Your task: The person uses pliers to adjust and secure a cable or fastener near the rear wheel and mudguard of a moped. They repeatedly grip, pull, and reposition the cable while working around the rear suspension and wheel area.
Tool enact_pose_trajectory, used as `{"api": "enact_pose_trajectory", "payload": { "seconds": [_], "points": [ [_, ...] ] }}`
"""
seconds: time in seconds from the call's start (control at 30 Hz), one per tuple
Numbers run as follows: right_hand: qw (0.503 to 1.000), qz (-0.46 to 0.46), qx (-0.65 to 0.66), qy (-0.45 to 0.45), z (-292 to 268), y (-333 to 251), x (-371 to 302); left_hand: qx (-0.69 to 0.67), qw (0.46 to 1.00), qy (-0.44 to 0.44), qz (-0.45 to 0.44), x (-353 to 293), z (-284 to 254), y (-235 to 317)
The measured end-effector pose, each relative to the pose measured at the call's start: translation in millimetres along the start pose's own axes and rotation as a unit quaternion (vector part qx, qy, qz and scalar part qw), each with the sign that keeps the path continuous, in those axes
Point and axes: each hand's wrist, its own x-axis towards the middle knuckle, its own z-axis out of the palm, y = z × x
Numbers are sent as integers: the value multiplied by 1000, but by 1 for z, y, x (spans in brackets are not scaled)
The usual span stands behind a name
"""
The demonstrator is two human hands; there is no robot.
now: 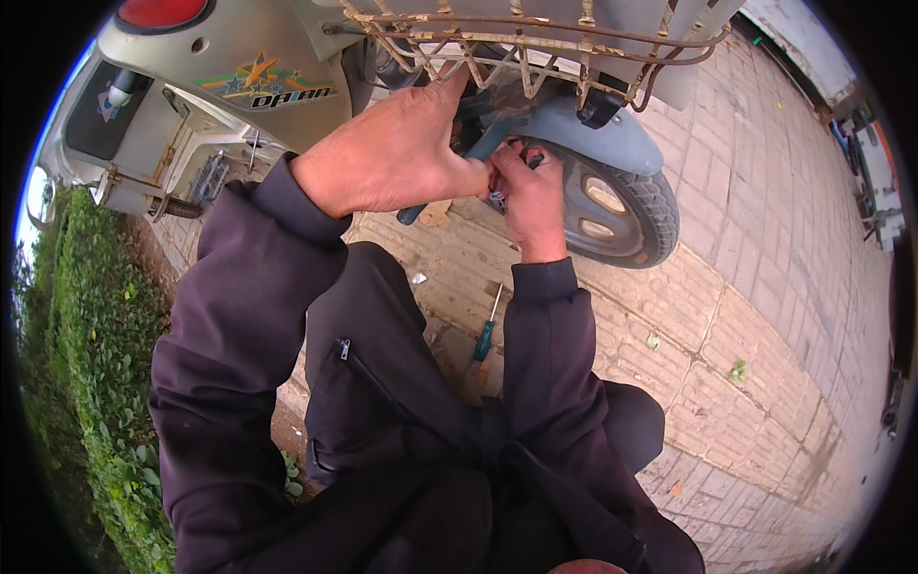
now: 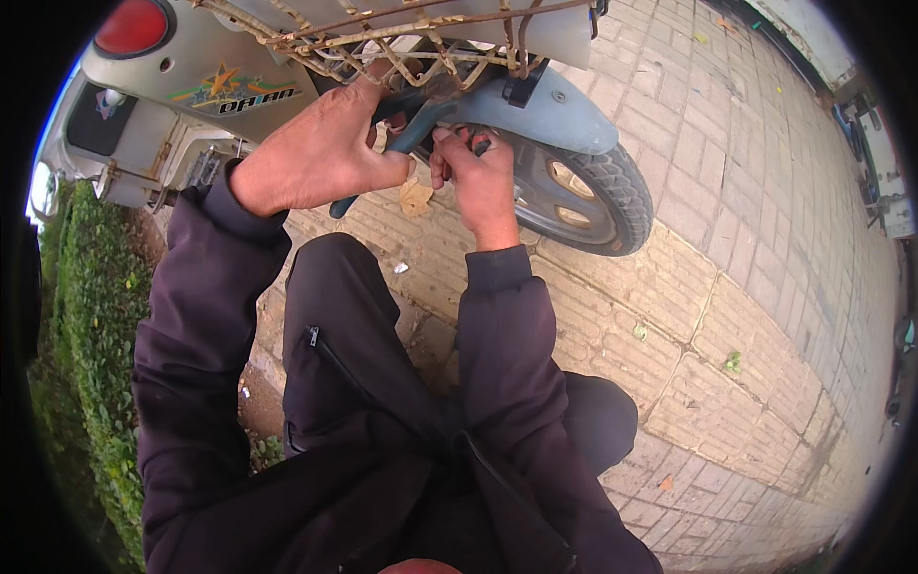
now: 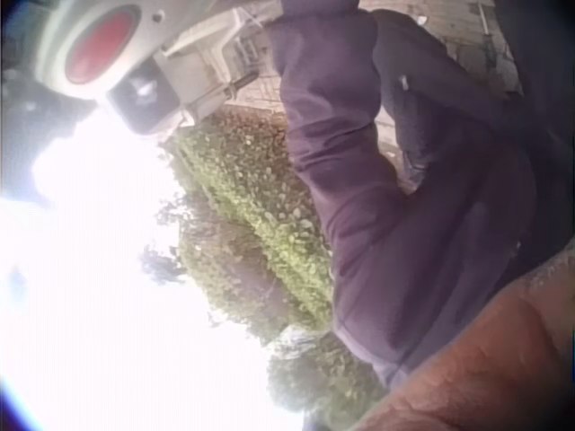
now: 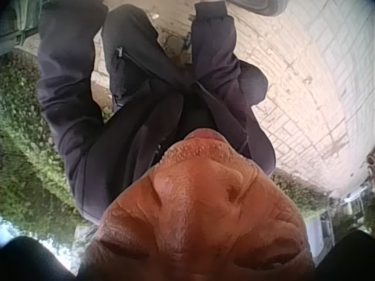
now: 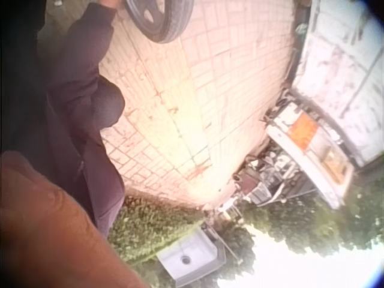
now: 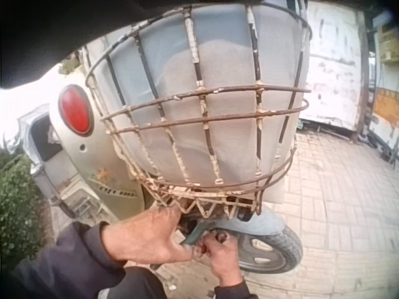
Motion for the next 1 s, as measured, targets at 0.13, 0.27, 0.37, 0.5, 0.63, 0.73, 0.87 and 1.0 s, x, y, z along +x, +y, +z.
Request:
{"api": "enact_pose_trajectory", "payload": {
  "seconds": [0.13, 0.27, 0.37, 0.5, 0.63, 0.73, 0.87, 1.0],
  "points": [
    [1000, 3, -4, -6, -1, 1, 1, 43, 993, 64, 89, 2, 7, -3],
    [999, -3, 32, -1, 0, 4, 2, 95, 989, 68, 87, 5, 9, -4],
    [1000, 8, 23, -7, -1, 4, 1, 79, 995, 35, 51, 6, 6, -4],
    [999, 14, 34, -7, -1, 5, 2, 42, 996, 31, 79, 8, 3, -4],
    [999, 12, 48, -12, -1, 7, 3, 50, 995, 21, 85, 8, 3, -6],
    [998, 19, 56, -7, -1, 7, 3, 79, 991, 37, 102, 7, 4, -6],
    [999, 19, 49, -10, -2, 6, 3, 102, 991, 39, 84, 9, 6, -6],
    [998, 18, 66, -11, -1, 5, 2, 95, 994, 24, 58, 11, 7, -7]
  ]
}}
